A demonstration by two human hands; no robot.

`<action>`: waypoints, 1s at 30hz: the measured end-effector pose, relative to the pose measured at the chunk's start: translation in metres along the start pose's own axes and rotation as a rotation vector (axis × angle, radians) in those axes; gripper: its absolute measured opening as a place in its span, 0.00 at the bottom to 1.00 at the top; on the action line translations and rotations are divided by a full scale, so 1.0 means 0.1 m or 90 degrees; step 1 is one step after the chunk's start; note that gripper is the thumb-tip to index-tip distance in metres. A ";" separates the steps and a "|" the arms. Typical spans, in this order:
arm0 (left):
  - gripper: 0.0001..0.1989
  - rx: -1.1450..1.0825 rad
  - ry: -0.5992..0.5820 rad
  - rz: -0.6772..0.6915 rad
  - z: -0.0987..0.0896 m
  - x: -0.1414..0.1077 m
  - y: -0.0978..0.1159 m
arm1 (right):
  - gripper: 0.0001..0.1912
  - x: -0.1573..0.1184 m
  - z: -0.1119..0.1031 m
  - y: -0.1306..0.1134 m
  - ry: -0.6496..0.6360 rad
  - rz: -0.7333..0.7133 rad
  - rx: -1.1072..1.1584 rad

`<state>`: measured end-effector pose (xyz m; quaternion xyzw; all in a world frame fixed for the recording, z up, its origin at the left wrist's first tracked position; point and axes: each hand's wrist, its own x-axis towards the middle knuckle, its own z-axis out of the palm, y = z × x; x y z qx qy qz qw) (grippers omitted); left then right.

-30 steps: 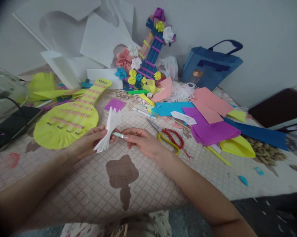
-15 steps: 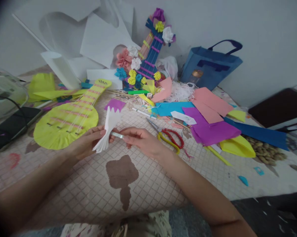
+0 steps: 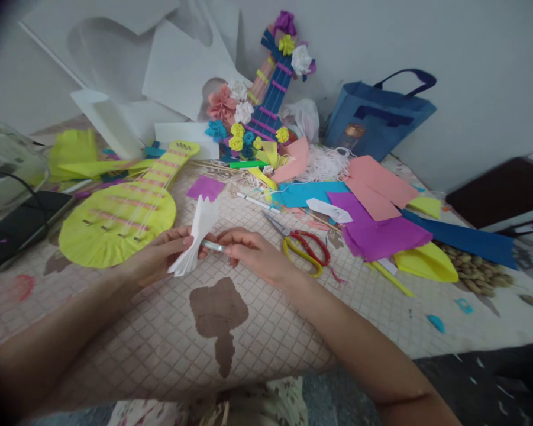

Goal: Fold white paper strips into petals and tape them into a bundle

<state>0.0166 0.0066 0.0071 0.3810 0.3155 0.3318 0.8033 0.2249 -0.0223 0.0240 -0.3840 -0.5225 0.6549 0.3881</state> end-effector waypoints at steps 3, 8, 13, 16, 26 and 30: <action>0.12 -0.008 0.003 0.001 -0.01 0.00 0.00 | 0.09 0.01 -0.01 0.00 -0.014 -0.004 -0.008; 0.13 -0.005 0.022 0.000 -0.03 0.00 0.00 | 0.07 0.02 -0.03 -0.01 -0.042 -0.021 -0.019; 0.14 0.012 -0.001 0.001 -0.02 -0.01 -0.01 | 0.06 0.01 -0.03 0.02 -0.046 -0.025 -0.042; 0.14 0.032 -0.011 0.010 0.01 -0.01 -0.02 | 0.07 0.01 -0.02 0.05 -0.033 -0.031 -0.052; 0.15 0.019 0.010 -0.001 -0.01 0.01 -0.03 | 0.07 0.01 -0.05 0.01 -0.043 -0.040 -0.094; 0.15 0.019 0.012 -0.011 -0.02 0.02 -0.03 | 0.09 0.02 -0.06 0.01 -0.062 -0.039 -0.095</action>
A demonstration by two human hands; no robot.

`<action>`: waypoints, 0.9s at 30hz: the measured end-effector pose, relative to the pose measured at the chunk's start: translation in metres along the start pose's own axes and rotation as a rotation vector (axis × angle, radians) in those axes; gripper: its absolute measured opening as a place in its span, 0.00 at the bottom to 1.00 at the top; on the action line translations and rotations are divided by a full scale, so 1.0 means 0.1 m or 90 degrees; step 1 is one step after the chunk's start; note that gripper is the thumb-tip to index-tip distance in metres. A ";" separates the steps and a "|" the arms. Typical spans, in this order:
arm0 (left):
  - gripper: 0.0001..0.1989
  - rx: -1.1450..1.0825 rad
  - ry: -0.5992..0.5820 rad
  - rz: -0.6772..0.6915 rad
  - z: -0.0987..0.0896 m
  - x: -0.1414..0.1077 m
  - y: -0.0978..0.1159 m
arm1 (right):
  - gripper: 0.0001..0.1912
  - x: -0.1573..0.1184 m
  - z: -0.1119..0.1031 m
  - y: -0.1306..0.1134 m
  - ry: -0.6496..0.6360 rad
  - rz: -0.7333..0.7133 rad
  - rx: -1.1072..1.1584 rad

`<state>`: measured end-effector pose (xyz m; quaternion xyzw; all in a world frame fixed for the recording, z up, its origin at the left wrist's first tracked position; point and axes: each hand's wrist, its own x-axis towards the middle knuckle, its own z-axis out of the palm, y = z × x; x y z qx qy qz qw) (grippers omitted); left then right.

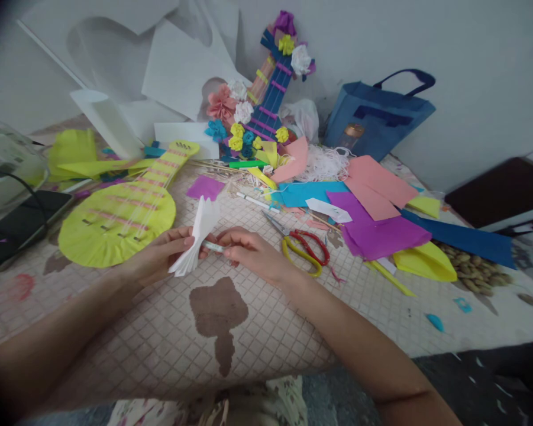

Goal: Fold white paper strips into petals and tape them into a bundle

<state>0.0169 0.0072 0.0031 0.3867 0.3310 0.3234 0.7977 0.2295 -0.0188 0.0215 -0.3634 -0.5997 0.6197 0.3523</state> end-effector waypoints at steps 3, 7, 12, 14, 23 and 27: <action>0.14 -0.004 0.001 0.002 0.00 0.00 0.01 | 0.09 0.00 -0.01 0.00 -0.022 0.001 0.018; 0.14 -0.024 -0.002 0.013 0.01 -0.01 0.03 | 0.08 0.00 -0.02 -0.01 -0.039 -0.002 0.074; 0.16 -0.003 -0.009 0.010 0.03 -0.02 0.04 | 0.05 0.00 0.01 0.00 -0.016 -0.001 0.091; 0.15 0.017 -0.012 0.013 0.03 -0.02 0.03 | 0.05 0.01 0.03 0.02 -0.007 0.010 0.077; 0.15 0.034 -0.012 0.019 0.03 -0.02 0.02 | 0.07 0.00 0.02 0.01 0.022 -0.003 -0.007; 0.13 0.025 -0.008 0.007 0.04 -0.02 0.03 | 0.08 -0.01 0.00 -0.01 0.004 0.001 -0.029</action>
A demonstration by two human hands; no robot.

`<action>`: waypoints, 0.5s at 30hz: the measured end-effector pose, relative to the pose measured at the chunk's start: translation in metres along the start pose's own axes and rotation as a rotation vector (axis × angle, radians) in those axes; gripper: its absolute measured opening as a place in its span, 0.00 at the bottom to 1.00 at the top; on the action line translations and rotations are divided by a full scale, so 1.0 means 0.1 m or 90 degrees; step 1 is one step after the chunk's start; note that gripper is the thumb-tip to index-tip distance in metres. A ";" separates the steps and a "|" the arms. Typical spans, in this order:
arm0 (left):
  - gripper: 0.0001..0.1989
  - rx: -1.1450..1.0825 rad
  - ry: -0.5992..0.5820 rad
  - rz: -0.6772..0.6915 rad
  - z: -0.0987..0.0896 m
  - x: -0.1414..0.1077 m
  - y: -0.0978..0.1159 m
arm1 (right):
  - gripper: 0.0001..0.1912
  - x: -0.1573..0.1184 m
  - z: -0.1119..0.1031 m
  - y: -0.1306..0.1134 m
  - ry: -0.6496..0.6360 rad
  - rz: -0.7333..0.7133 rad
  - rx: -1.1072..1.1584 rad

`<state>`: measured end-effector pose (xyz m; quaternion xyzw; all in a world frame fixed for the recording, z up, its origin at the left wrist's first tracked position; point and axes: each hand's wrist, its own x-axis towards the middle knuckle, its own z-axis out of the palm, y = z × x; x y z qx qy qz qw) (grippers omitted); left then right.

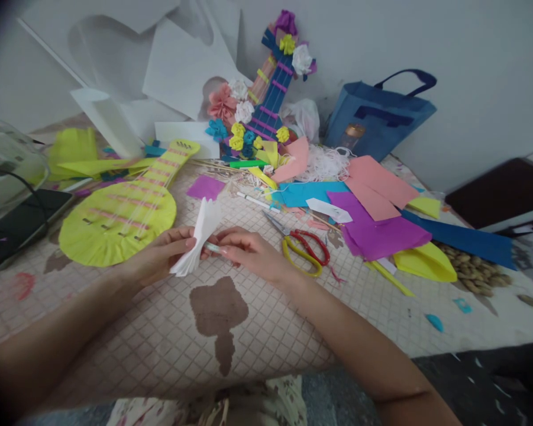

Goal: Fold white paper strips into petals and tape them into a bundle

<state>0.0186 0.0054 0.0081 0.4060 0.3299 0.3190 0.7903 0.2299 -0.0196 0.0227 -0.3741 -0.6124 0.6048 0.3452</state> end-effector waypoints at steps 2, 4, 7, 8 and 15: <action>0.13 -0.009 -0.001 0.001 0.01 0.00 0.00 | 0.08 0.00 -0.01 0.01 -0.014 0.002 0.002; 0.12 -0.017 -0.003 0.004 0.01 0.00 0.00 | 0.08 0.00 -0.03 0.03 -0.031 -0.004 0.003; 0.12 -0.018 -0.007 0.000 -0.01 0.01 0.00 | 0.09 0.01 -0.04 0.04 -0.046 -0.012 0.000; 0.12 -0.015 -0.007 -0.002 -0.02 0.01 -0.01 | 0.10 0.01 -0.04 0.04 -0.049 -0.014 -0.004; 0.14 0.001 -0.012 -0.005 -0.02 0.01 -0.01 | 0.11 -0.01 0.00 -0.05 -0.037 0.003 -0.070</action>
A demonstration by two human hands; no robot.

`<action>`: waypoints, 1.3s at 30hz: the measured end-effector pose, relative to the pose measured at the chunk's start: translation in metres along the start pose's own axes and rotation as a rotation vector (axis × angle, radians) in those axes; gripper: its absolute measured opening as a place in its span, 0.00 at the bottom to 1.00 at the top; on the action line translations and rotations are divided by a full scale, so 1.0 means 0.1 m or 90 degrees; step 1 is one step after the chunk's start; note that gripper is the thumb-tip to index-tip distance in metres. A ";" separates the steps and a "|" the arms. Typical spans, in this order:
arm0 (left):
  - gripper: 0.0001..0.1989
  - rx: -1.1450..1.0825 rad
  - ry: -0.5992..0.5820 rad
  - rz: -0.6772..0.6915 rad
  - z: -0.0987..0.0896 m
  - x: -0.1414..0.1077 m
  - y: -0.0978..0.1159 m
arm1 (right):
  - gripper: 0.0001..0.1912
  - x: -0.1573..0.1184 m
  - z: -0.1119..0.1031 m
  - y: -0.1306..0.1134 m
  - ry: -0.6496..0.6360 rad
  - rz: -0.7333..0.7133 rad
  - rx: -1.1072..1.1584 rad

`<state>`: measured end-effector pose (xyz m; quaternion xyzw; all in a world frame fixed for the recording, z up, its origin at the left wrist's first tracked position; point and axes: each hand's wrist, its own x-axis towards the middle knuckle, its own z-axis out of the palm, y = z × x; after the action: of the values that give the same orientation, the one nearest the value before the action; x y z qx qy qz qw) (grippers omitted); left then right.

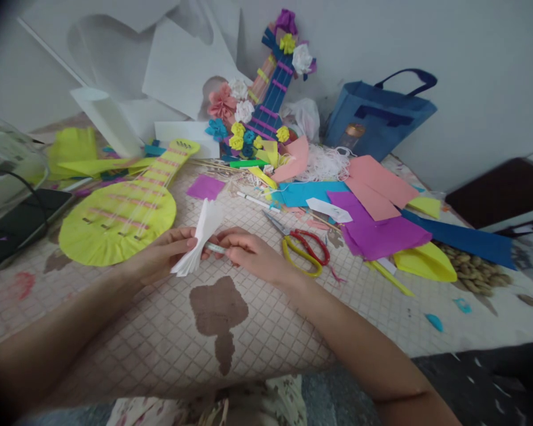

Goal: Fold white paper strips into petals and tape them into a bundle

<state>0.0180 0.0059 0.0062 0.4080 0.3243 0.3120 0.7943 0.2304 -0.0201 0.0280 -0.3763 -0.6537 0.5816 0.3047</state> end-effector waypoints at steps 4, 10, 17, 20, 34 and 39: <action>0.13 -0.028 0.012 0.000 0.01 0.00 0.02 | 0.13 0.00 -0.01 0.02 -0.012 -0.014 0.030; 0.08 -0.083 0.006 0.018 0.03 0.01 0.06 | 0.11 0.01 -0.03 0.10 -0.040 -0.035 0.116; 0.12 -0.063 0.027 0.000 0.02 0.01 0.02 | 0.07 0.01 0.03 0.08 0.019 -0.001 0.135; 0.13 -0.039 0.016 -0.002 0.00 0.00 -0.01 | 0.07 0.01 0.07 0.06 0.043 0.027 0.136; 0.04 -0.196 0.020 -0.006 -0.03 0.03 0.00 | 0.14 0.01 -0.06 0.08 -0.067 -0.051 0.149; 0.03 -0.253 0.027 -0.012 -0.01 0.02 0.00 | 0.13 0.04 -0.06 0.10 -0.090 -0.077 0.197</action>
<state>0.0185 0.0081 0.0046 0.2332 0.2769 0.3713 0.8550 0.2349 -0.0131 0.0189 -0.2431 -0.5975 0.6811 0.3464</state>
